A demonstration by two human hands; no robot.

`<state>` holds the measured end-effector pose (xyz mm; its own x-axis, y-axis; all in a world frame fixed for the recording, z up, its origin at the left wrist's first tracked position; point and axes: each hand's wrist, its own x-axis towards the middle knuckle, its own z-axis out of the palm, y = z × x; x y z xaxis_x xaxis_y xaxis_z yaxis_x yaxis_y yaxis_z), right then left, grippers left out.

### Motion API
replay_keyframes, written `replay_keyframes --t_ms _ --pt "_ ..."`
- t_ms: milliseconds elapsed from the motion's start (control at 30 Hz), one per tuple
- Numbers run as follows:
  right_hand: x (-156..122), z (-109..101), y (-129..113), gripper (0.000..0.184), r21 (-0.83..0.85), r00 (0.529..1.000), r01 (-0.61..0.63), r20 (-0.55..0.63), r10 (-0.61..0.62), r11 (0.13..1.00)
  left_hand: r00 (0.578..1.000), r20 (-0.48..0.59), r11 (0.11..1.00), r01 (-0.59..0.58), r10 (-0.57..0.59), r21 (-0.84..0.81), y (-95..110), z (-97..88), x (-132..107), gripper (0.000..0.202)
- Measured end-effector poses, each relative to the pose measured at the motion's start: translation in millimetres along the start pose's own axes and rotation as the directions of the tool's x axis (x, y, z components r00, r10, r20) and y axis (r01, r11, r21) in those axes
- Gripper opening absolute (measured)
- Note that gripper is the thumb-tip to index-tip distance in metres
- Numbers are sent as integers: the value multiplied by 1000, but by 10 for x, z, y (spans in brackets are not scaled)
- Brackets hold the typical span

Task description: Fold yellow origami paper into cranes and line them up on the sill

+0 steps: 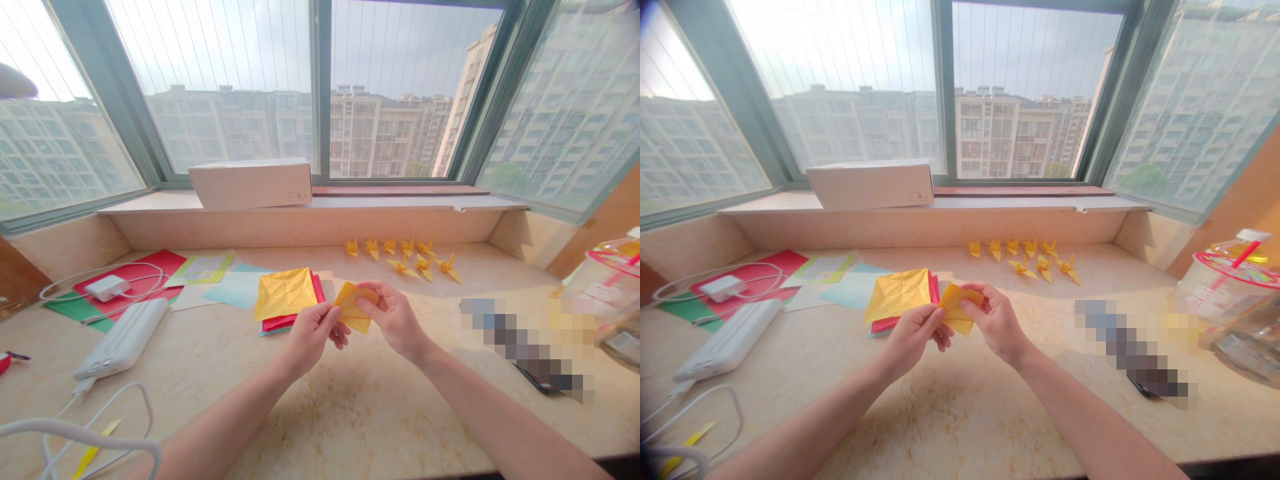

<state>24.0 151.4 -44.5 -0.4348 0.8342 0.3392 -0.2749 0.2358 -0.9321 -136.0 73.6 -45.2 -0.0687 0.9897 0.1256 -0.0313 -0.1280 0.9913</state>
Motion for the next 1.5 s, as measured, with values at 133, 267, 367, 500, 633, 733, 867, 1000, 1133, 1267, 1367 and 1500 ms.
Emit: replay_keyframes --t_ms 133,267,367,500,633,733,867,1000,1133,1267,1367,1500 --pt "21 -3 -34 48 57 995 -102 -9 103 993 998 -19 998 -52 52 25 -10 -10 5 40" --pt "45 -27 -21 44 44 990 -137 -30 139 990 1000 2 999 14 -14 38 40 -7 -29 39" --pt "50 -48 17 52 35 993 -107 -38 109 994 994 20 995 104 -104 -10 90 -4 -50 40" --pt "41 -67 51 45 -59 996 -51 -77 47 997 994 16 979 110 -109 -170 114 -19 -31 39" --pt "18 -67 38 25 -205 996 30 -74 -47 978 995 -7 949 97 -104 -299 86 -37 10 38" --pt "1 -63 21 13 -288 988 149 9 -153 946 994 -48 937 81 -103 -340 62 -42 30 36" --pt "-10 -63 25 10 -314 973 230 72 -219 921 992 -94 943 46 -81 -328 68 -40 31 29" --pt "2 -72 45 18 -299 993 120 43 -112 947 999 -8 970 33 -36 -240 92 -32 3 35" --pt "35 -77 47 35 -158 999 -34 -30 29 987 999 50 999 4 -7 53 54 -8 -47 39" --pt "48 -58 0 46 20 988 -152 13 152 988 998 51 955 26 -42 297 0 14 -94 47" --pt "31 -33 -51 54 91 969 -234 100 225 968 996 72 973 39 -56 230 -2 19 -96 49" --pt "-6 8 -85 55 80 957 -275 115 266 958 995 72 992 64 -72 105 -14 43 -68 42"
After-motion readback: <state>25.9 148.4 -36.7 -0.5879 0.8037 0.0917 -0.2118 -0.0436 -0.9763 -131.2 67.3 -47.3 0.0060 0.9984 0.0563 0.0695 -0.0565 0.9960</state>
